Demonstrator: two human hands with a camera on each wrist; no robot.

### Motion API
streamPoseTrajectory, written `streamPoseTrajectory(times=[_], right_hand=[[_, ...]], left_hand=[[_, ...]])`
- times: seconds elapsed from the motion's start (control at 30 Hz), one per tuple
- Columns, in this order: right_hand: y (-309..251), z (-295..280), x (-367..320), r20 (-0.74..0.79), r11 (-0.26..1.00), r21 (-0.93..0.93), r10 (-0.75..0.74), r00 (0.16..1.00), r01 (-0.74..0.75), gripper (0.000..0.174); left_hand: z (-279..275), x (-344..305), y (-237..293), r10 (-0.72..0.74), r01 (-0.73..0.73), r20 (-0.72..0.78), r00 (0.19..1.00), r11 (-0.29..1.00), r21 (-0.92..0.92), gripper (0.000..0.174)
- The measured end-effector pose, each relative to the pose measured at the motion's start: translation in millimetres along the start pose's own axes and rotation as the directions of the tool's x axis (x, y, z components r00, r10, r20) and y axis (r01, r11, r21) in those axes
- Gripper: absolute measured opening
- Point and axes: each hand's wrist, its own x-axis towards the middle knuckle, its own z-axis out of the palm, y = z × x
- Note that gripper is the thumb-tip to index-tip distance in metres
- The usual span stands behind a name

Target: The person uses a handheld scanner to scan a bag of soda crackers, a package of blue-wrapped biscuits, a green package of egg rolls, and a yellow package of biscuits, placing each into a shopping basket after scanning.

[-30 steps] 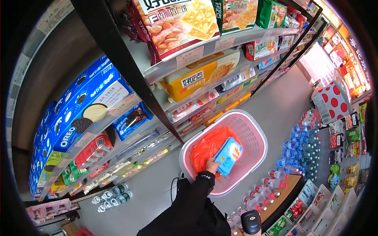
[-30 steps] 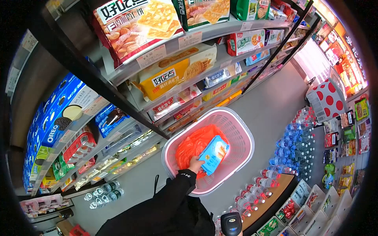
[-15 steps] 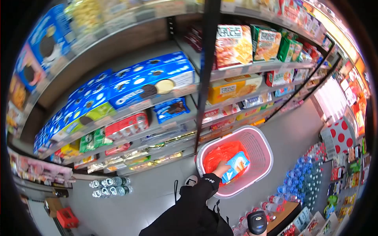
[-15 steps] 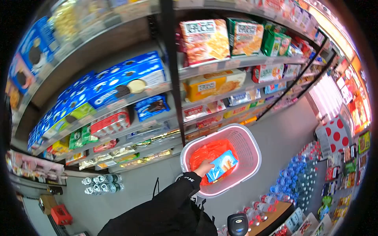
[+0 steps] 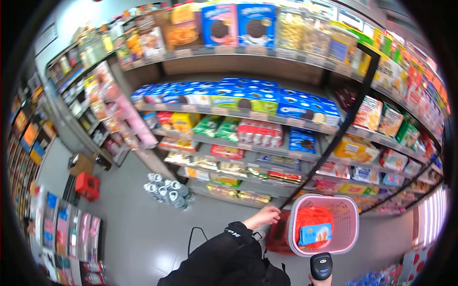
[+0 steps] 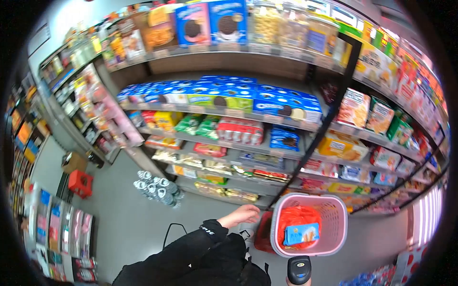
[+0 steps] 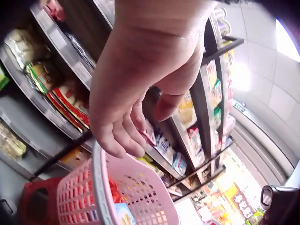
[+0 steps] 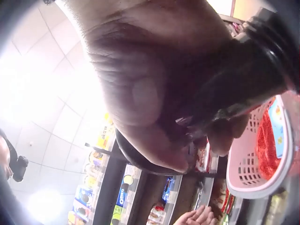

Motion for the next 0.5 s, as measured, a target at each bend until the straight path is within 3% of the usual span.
streamPoseTrajectory(times=[0.07, 0.13, 0.2, 0.27, 0.33, 0.4, 0.43, 0.5], right_hand=[[-3, 8, 11, 0.086, 0.995, 0.058, -0.085, 0.993, 0.081, 0.048], [5, 14, 25, 0.200, 0.987, 0.028, 0.152, 0.968, -0.160, 0.048], [-7, 27, 30, 0.256, 0.986, 0.052, 0.142, 0.956, -0.160, 0.048], [-16, 41, 32, 0.315, 0.950, 0.186, -0.300, 0.900, 0.251, 0.047], [-13, 47, 38, 0.371, 0.967, 0.181, -0.237, 0.898, 0.180, 0.047], [-18, 54, 43, 0.454, 0.991, 0.022, -0.125, 0.882, 0.129, 0.047], [-22, 62, 43, 0.412, 0.960, 0.099, -0.278, 0.868, 0.261, 0.048], [-25, 72, 46, 0.410, 0.962, 0.086, -0.272, 0.871, 0.260, 0.048]], left_hand=[[-27, -28, -8, 0.037, -0.041, -0.087, 0.996, 0.998, -0.044, 0.030], [-48, -58, -15, 0.065, -0.077, -0.154, 0.986, 0.994, -0.074, 0.031], [-65, -88, -17, 0.079, -0.123, -0.275, 0.958, 0.982, -0.145, 0.031], [-76, -116, -16, 0.078, -0.137, -0.313, 0.946, 0.976, -0.171, 0.031], [-86, -140, -19, 0.089, -0.196, -0.408, 0.909, 0.954, -0.227, 0.031], [-96, -159, -22, 0.090, -0.212, -0.441, 0.893, 0.948, -0.236, 0.031], [-103, -165, -25, 0.100, -0.242, -0.463, 0.881, 0.935, -0.259, 0.030], [-121, -176, -32, 0.122, -0.303, -0.496, 0.860, 0.904, -0.301, 0.028]])
